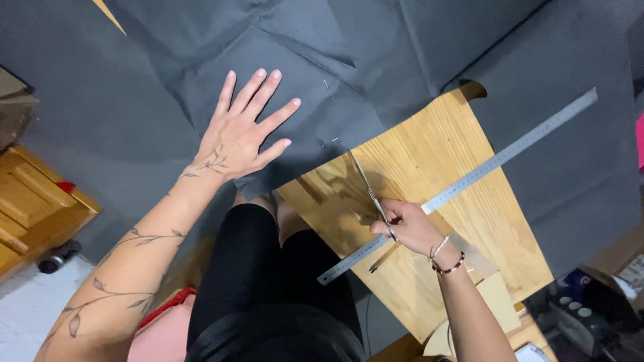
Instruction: Cutting black fabric with scissors and pinning the pieces together on a workbench.
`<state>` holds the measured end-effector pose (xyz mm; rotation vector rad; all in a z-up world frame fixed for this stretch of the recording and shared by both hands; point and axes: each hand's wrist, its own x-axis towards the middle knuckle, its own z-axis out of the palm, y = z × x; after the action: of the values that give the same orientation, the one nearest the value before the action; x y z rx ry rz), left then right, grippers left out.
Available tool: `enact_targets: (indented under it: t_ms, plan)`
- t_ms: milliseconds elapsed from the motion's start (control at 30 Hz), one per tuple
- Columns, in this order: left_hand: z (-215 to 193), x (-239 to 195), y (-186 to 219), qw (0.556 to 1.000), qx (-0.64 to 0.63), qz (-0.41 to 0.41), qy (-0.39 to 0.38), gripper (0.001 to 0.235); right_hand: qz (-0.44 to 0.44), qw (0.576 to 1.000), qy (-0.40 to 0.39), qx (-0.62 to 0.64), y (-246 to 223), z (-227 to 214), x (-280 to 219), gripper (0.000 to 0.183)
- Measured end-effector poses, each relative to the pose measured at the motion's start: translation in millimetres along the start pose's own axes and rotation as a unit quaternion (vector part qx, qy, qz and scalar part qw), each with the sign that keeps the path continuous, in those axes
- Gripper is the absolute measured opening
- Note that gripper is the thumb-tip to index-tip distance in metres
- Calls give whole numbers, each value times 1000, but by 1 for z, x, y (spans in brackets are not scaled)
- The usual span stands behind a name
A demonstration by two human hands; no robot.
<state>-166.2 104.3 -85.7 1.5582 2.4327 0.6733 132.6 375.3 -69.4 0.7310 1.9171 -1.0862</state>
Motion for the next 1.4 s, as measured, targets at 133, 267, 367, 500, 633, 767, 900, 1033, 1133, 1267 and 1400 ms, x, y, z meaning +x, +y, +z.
enact_targets:
  t_ms: [133,267,367,500,633,767,900,1033,1133,1267,1400]
  plan:
    - [1,2,2,1000,5,-5,5,61,-24,999,-1,24,-7,-10,7,50]
    - [4,1,3,1000,8,-12,8,67,-31,997,-5,75,-15,-11,5,50]
    - [-6,1,3,999,35,3,7,66,-40,995,-1,93,-43,-12,-5,43]
    - [-7,2,0,998,51,25,6,66,-63,992,23,106,-61,-14,-9,37]
    - [-7,1,0,998,50,27,13,64,-57,993,20,97,-59,-13,-5,37]
    - [-8,2,2,998,52,29,22,65,-77,989,15,126,-49,-11,-3,39]
    - [-8,1,1,998,28,31,39,64,-58,992,14,111,-62,-13,-5,29]
    - [-5,0,-2,999,13,30,43,66,-73,989,-1,130,-57,-12,-2,32]
    - [-5,0,-1,999,26,27,31,65,-56,991,4,119,-56,-12,-2,27]
    - [-5,0,-1,999,24,25,35,65,-73,992,11,98,-57,-13,-2,28]
    - [-6,1,-1,998,32,31,38,65,-103,990,23,94,-52,-11,0,48]
